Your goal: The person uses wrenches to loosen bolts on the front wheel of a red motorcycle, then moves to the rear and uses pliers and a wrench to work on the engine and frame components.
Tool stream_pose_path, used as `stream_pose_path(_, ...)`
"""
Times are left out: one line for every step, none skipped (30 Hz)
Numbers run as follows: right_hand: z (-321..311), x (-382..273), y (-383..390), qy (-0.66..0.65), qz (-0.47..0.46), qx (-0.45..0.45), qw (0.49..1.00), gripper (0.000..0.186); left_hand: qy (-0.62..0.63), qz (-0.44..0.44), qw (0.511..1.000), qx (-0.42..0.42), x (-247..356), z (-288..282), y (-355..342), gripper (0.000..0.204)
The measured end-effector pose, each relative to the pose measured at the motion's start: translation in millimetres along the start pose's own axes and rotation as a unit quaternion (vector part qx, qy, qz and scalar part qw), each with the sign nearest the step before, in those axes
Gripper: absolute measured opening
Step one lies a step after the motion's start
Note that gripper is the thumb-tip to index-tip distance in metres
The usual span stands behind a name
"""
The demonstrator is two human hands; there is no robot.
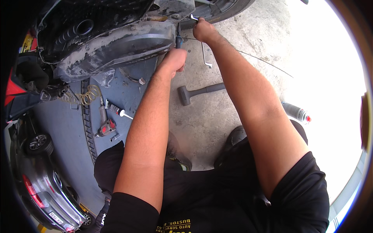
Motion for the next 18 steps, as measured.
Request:
stream_pose_path(1,0,1,0.002,0.0,-0.008,1.0,0.04,-0.002,0.002,1.0,0.0,1,2,0,0.01)
stream_pose_path(2,1,1,0.003,0.0,-0.015,1.0,0.039,-0.002,0.002,1.0,-0.002,2,4,0,0.01)
stream_pose_path(-2,-7,3,0.002,-0.002,-0.018,1.0,0.039,-0.004,0.002,1.0,-0.003,1,1,1,0.01)
stream_pose_path(1,-14,7,-0.032,0.035,-0.107,0.993,0.036,-0.006,0.002,1.0,-0.004,0,-2,1,0.01)
stream_pose_path(4,-22,16,-0.065,0.071,-0.196,0.976,0.033,-0.007,-0.001,1.0,-0.001,-2,-6,2,0.01)
stream_pose_path(-2,-20,14,-0.064,0.072,-0.194,0.976,0.033,-0.001,-0.001,1.0,-0.009,0,-4,2,0.01)
stream_pose_path(-9,-18,11,-0.133,0.104,-0.179,0.969,0.031,0.004,-0.001,1.0,-0.016,1,-2,2,0.01)
stream_pose_path(-15,-15,10,-0.201,0.135,-0.162,0.957,0.03,0.005,0.0,1.0,-0.017,1,-1,2,0.01)
stream_pose_path(-16,-12,10,-0.201,0.135,-0.162,0.957,0.03,0.01,-0.001,1.0,-0.021,1,0,3,0.011)
stream_pose_path(-19,-8,9,-0.181,0.134,-0.139,0.964,0.03,0.015,-0.001,1.0,-0.025,1,1,3,0.011)
stream_pose_path(-22,-5,8,-0.161,0.133,-0.117,0.971,0.03,0.015,-0.001,1.0,-0.024,2,0,2,0.011)
stream_pose_path(-22,-1,7,-0.141,0.131,-0.096,0.977,0.03,0.01,0.0,1.0,-0.025,1,-2,1,0.011)
stream_pose_path(-16,-1,9,-0.141,0.13,-0.097,0.977,0.03,0.006,0.001,1.0,-0.026,0,-3,0,0.011)
stream_pose_path(-8,-4,12,-0.11,0.11,-0.112,0.982,0.031,0.006,0.0,1.0,-0.024,-3,-5,0,0.011)
stream_pose_path(-3,-3,11,-0.077,0.09,-0.124,0.985,0.032,0.009,-0.003,1.0,-0.007,-2,-5,2,0.011)
stream_pose_path(2,-3,11,-0.05,0.072,-0.163,0.983,0.037,0.012,-0.005,1.0,0.011,-1,-6,3,0.01)
stream_pose_path(8,0,9,-0.049,0.072,-0.162,0.983,0.037,0.013,-0.005,1.0,0.01,0,-4,4,0.01)
stream_pose_path(8,17,-6,-0.026,0.046,-0.092,0.994,0.039,0.014,0.0,1.0,-0.004,7,7,5,0.01)
Point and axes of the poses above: each hand's wrist, its own y-axis away from the middle knuckle, its own z-axis out of the palm, x = y × z, the point moved 8 cm from there along -y, towards the middle knuckle, and after that the axes turned 11 degrees about x, right-handed, at the moved point
